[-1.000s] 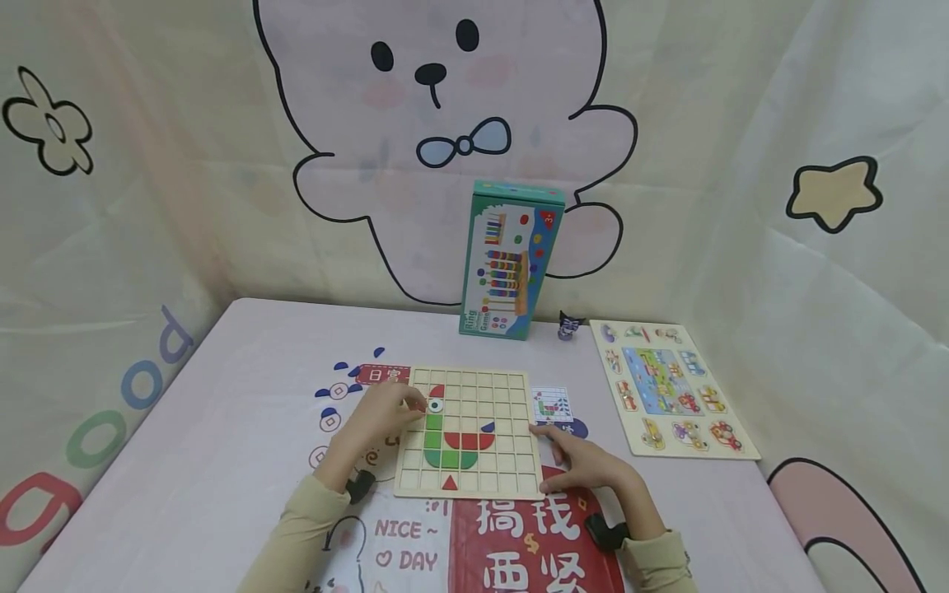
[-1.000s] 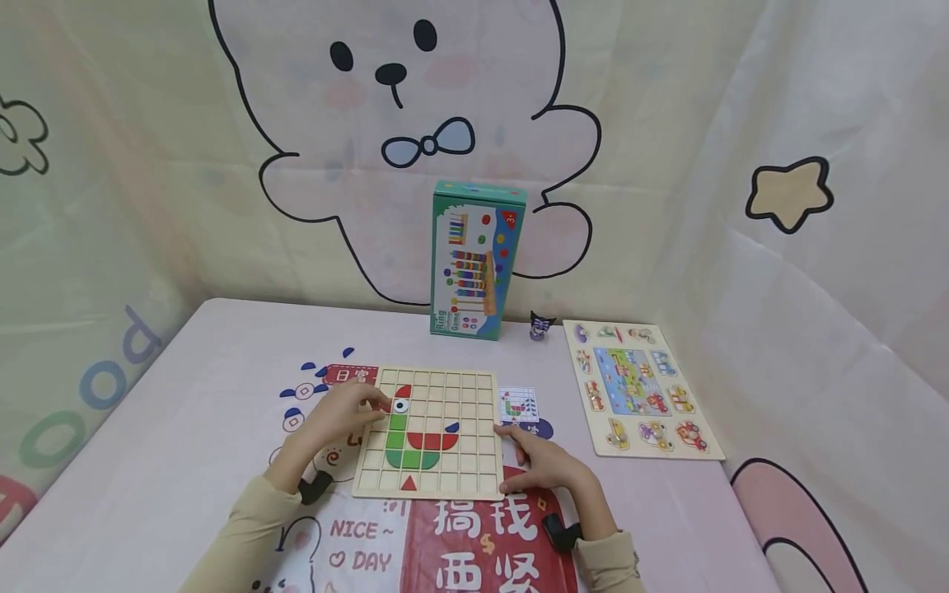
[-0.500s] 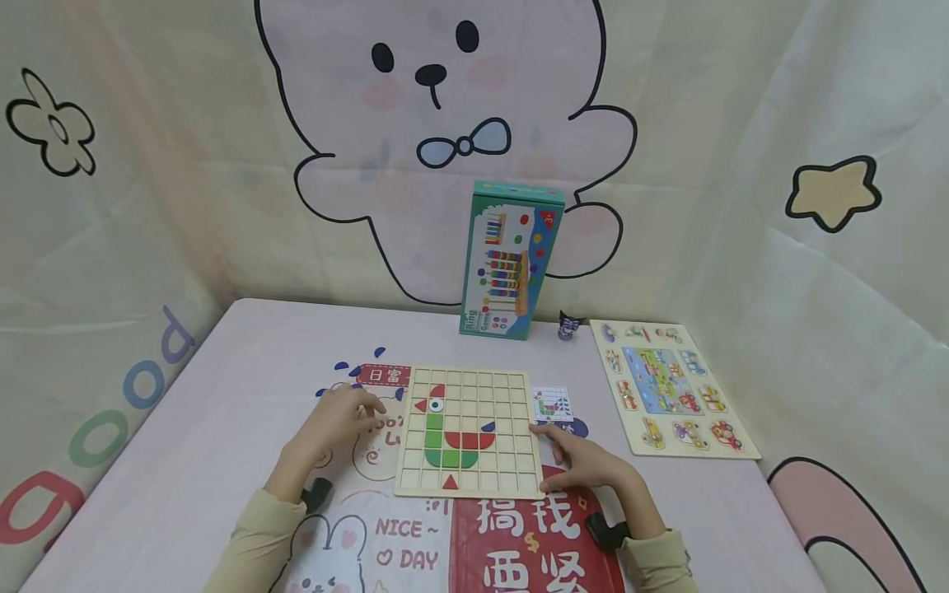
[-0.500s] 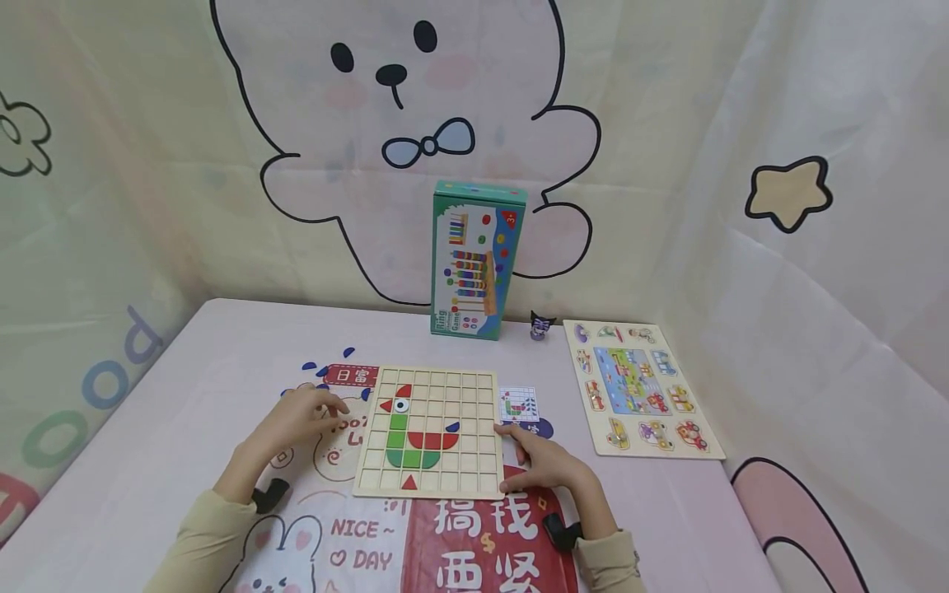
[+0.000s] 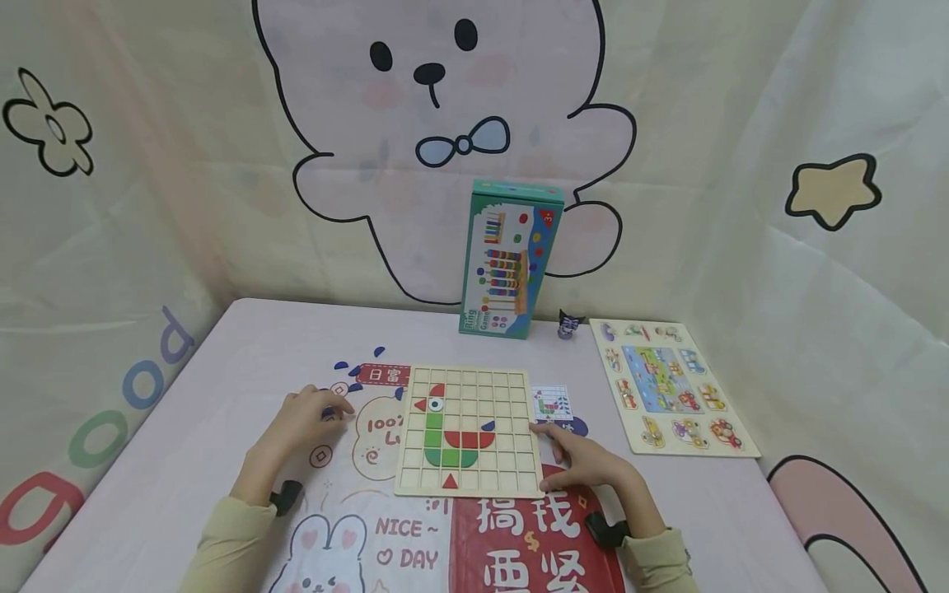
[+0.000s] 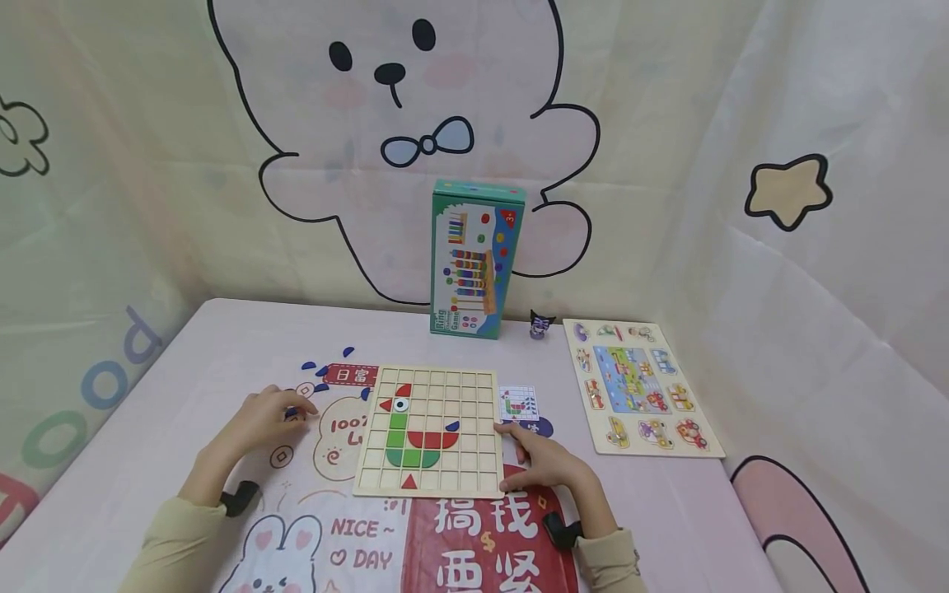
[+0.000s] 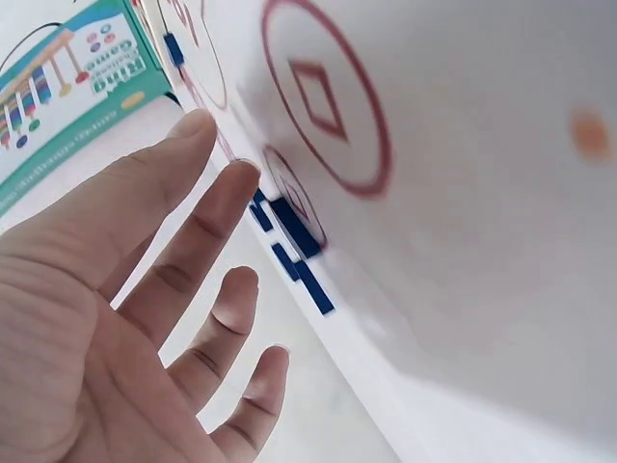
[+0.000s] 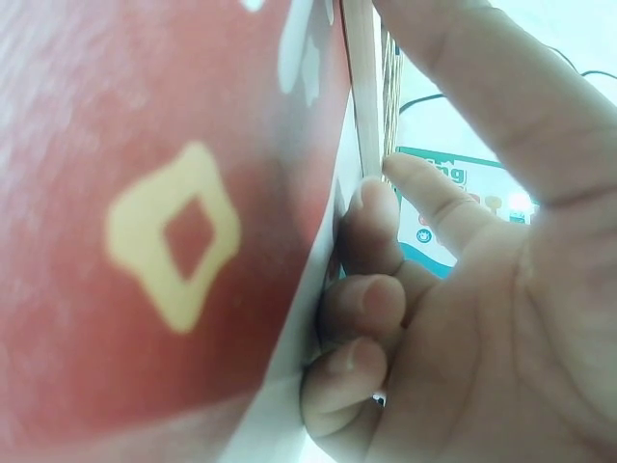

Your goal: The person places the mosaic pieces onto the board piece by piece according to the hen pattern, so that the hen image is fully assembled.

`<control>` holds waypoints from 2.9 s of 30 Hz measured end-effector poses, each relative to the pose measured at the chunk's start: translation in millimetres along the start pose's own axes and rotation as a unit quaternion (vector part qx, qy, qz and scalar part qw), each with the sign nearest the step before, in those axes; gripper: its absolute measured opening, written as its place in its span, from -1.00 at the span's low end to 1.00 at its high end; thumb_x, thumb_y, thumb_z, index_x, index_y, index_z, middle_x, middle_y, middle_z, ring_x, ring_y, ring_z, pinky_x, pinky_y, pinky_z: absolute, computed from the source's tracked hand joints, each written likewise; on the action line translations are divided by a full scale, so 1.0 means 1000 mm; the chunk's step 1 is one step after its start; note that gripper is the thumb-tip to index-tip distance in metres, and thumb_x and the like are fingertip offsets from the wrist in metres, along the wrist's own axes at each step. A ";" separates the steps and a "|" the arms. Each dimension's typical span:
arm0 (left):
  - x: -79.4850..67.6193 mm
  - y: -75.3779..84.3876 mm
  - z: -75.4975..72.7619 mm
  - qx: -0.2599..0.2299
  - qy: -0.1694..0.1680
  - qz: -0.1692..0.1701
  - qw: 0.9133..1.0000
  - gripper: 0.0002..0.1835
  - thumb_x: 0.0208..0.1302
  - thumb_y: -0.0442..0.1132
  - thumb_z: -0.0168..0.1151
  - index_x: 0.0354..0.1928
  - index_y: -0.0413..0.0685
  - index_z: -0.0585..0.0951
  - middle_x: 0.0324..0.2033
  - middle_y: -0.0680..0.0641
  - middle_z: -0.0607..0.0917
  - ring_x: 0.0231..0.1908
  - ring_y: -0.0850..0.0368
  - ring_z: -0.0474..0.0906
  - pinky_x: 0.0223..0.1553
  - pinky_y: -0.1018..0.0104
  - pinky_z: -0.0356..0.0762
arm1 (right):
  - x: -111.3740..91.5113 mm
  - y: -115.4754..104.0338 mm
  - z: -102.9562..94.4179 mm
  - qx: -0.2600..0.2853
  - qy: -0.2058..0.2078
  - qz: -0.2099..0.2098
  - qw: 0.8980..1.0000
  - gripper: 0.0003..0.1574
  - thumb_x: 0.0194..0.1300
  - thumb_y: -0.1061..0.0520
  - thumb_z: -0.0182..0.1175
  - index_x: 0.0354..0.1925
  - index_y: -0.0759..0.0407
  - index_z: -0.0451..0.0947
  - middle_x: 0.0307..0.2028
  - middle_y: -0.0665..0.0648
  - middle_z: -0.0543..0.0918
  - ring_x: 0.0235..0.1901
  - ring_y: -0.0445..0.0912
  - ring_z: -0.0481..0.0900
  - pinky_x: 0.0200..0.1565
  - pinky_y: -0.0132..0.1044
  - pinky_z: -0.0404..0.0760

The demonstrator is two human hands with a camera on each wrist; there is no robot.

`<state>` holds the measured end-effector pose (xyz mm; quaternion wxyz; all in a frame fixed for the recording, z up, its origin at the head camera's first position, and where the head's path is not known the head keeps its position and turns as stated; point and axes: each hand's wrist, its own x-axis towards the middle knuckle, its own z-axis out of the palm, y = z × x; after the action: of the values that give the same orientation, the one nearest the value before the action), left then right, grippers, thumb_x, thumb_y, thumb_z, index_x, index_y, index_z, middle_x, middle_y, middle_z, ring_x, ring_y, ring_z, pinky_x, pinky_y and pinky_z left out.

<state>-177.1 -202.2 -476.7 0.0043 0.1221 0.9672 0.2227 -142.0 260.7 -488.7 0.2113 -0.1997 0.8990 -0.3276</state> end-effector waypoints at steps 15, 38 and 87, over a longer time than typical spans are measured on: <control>0.006 -0.028 -0.009 0.043 -0.010 0.000 0.999 -0.78 -0.04 -0.23 0.39 -0.26 0.07 0.71 -0.18 -0.11 0.67 -0.15 -0.13 0.43 -0.13 -0.18 0.26 | 0.000 -0.001 0.000 -0.007 0.002 -0.003 1.000 0.06 -0.06 -0.13 0.42 0.35 -0.01 0.16 -0.41 0.08 0.36 -0.54 -0.19 0.21 -0.53 -0.42 0.21; 0.011 -0.020 -0.007 0.022 0.001 -0.008 1.000 -0.84 0.01 -0.28 0.33 -0.30 -0.06 0.68 -0.48 0.02 0.62 -0.36 0.04 0.41 -0.23 -0.03 0.28 | 0.001 0.000 -0.001 -0.013 0.003 -0.005 1.000 0.07 -0.07 -0.15 0.42 0.35 -0.03 0.16 -0.41 0.08 0.36 -0.57 -0.21 0.18 -0.54 -0.41 0.19; 0.059 0.103 0.046 -0.019 -0.031 0.122 0.992 -0.79 0.03 -0.14 0.39 -0.24 0.08 0.70 -0.46 0.16 0.63 -0.36 0.23 0.41 -0.20 0.28 0.37 | 0.001 -0.002 -0.001 -0.006 0.001 0.002 1.000 0.06 -0.07 -0.13 0.42 0.35 -0.03 0.17 -0.41 0.08 0.36 -0.56 -0.19 0.21 -0.55 -0.41 0.21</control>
<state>-207.8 -78.8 -470.7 0.0093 0.2460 0.9400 0.2362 -142.8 259.2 -487.4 0.2095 -0.1989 0.9017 -0.3216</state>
